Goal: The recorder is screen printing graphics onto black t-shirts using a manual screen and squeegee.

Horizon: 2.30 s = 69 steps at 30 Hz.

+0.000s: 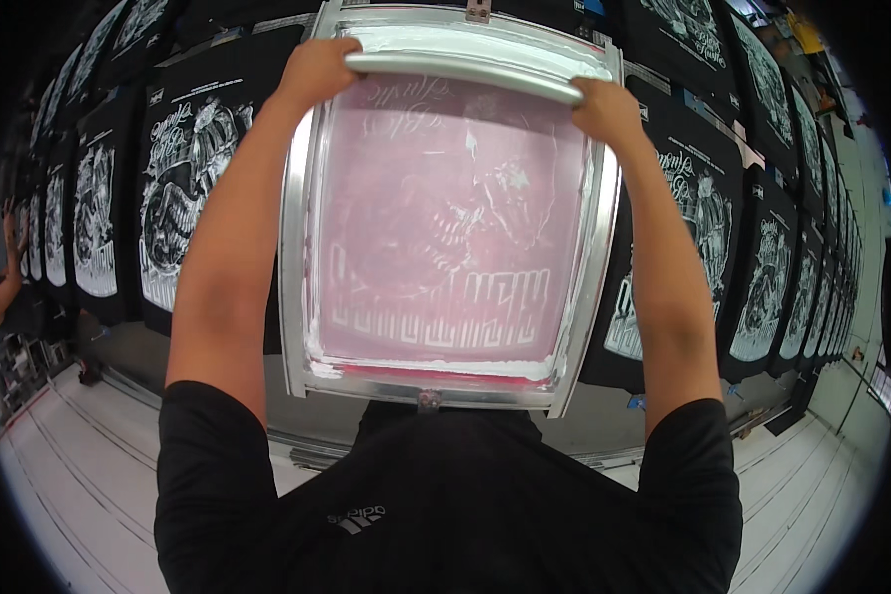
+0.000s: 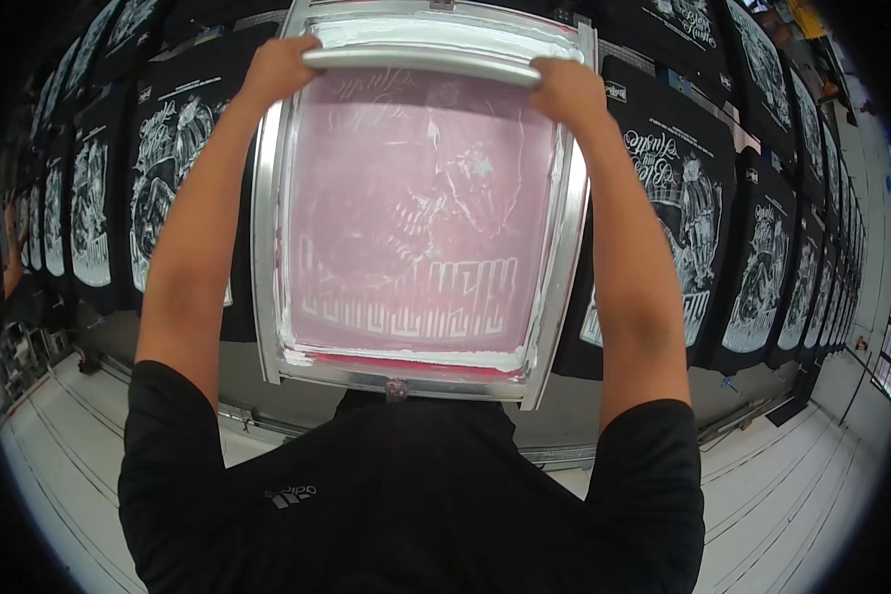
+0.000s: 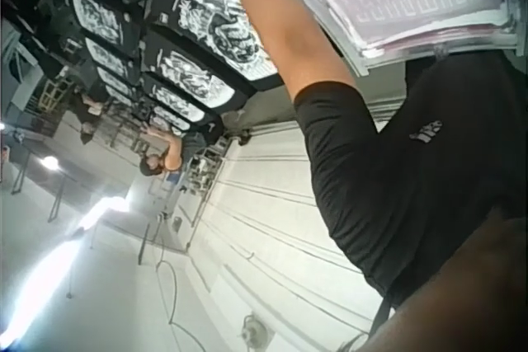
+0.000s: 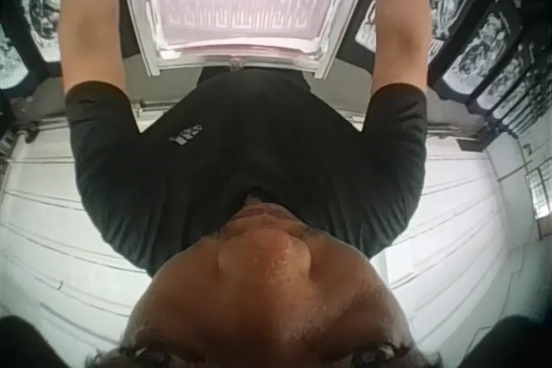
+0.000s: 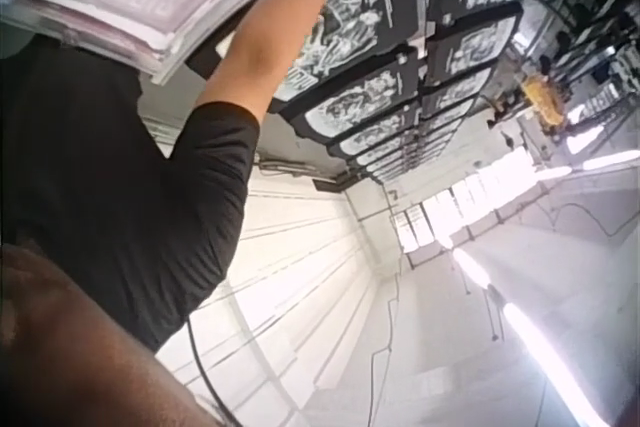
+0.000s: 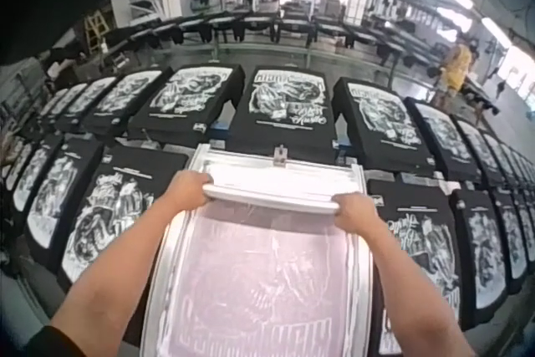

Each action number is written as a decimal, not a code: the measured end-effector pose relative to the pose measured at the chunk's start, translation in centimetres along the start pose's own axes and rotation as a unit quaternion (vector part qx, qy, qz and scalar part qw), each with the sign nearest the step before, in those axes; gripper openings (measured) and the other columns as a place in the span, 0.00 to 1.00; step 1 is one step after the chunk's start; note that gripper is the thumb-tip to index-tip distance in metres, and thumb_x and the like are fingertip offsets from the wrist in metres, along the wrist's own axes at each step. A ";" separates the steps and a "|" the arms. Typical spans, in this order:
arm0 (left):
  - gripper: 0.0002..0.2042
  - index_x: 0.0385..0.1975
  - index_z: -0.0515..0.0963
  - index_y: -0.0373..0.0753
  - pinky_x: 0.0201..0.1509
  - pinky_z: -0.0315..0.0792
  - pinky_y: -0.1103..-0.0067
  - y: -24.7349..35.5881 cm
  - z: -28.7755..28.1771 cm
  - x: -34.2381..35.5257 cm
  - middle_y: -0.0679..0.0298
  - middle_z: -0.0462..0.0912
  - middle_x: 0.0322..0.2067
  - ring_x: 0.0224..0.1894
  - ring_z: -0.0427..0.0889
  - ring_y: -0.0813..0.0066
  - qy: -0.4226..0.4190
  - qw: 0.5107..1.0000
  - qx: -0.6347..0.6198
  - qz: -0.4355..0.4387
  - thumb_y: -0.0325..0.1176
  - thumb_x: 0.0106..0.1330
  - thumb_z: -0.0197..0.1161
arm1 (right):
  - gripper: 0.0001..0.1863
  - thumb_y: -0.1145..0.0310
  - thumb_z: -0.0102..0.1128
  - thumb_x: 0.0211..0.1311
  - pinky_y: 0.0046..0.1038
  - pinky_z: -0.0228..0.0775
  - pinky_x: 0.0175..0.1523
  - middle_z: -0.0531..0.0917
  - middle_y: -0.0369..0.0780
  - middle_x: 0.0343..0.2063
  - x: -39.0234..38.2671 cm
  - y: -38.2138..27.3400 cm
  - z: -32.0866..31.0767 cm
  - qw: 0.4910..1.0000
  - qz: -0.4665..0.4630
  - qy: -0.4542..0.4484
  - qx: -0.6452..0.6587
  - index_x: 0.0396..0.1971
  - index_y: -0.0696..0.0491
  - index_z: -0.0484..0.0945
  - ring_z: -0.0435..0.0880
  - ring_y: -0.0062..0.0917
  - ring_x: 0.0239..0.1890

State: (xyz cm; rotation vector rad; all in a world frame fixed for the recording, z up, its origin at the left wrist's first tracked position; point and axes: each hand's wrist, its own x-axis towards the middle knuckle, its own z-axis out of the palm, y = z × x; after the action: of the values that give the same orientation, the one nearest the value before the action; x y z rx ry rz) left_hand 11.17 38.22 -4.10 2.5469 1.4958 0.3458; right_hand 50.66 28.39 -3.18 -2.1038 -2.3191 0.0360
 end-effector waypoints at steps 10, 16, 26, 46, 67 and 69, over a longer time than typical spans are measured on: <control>0.19 0.45 0.80 0.41 0.41 0.77 0.65 1.7 -6.7 -2.3 0.53 0.85 0.37 0.35 0.84 0.54 0.391 0.912 0.095 0.077 0.42 0.57 0.69 | 0.24 0.69 0.67 0.37 0.29 0.74 0.45 0.86 0.46 0.28 10.0 1.6 -5.9 0.982 -0.045 -0.072 0.167 0.41 0.58 0.83 0.84 0.33 0.32; 0.18 0.43 0.82 0.38 0.50 0.74 0.69 13.2 -2.2 -33.3 0.54 0.85 0.37 0.42 0.83 0.65 -0.557 0.748 -0.358 -0.046 0.47 0.71 0.53 | 0.26 0.66 0.69 0.36 0.32 0.75 0.48 0.86 0.49 0.33 13.1 3.7 -4.0 0.984 -0.061 -0.141 0.093 0.43 0.57 0.83 0.85 0.39 0.37; 0.20 0.33 0.81 0.32 0.34 0.71 0.78 21.6 7.1 -49.1 0.61 0.81 0.22 0.28 0.75 0.82 -0.369 0.646 -0.604 -0.286 0.48 0.67 0.62 | 0.28 0.69 0.59 0.43 0.35 0.73 0.57 0.83 0.50 0.45 12.1 -6.3 -2.2 0.990 -0.104 -0.064 0.076 0.51 0.51 0.81 0.81 0.43 0.50; 0.20 0.33 0.83 0.39 0.38 0.72 0.74 24.2 4.0 -46.5 0.60 0.84 0.26 0.30 0.81 0.69 -0.376 0.790 -0.397 -0.279 0.53 0.67 0.58 | 0.12 0.78 0.54 0.44 0.37 0.65 0.40 0.78 0.39 0.29 -40.7 -23.8 -3.9 0.981 -0.088 -0.045 0.166 0.33 0.54 0.75 0.76 0.35 0.37; 0.18 0.42 0.81 0.38 0.38 0.73 0.73 5.8 -0.8 -45.6 0.56 0.84 0.31 0.34 0.81 0.73 0.208 0.872 -0.173 -0.409 0.47 0.72 0.54 | 0.18 0.74 0.73 0.43 0.28 0.75 0.44 0.85 0.39 0.33 -40.1 -6.5 2.3 0.863 0.078 -0.011 0.499 0.38 0.56 0.82 0.83 0.28 0.35; 0.21 0.54 0.78 0.39 0.42 0.72 0.71 2.0 2.7 -46.1 0.60 0.85 0.36 0.38 0.80 0.73 0.136 0.840 -0.336 -0.404 0.49 0.74 0.52 | 0.15 0.76 0.73 0.47 0.25 0.75 0.43 0.84 0.37 0.33 -39.1 -7.9 2.6 0.693 0.159 -0.074 0.700 0.37 0.59 0.81 0.82 0.21 0.35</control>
State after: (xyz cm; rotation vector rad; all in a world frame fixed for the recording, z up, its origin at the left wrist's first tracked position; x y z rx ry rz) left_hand -8.08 -3.15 -11.44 1.2276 1.9250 0.9088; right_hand 46.54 -11.36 -5.29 -1.4527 -1.0004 1.4468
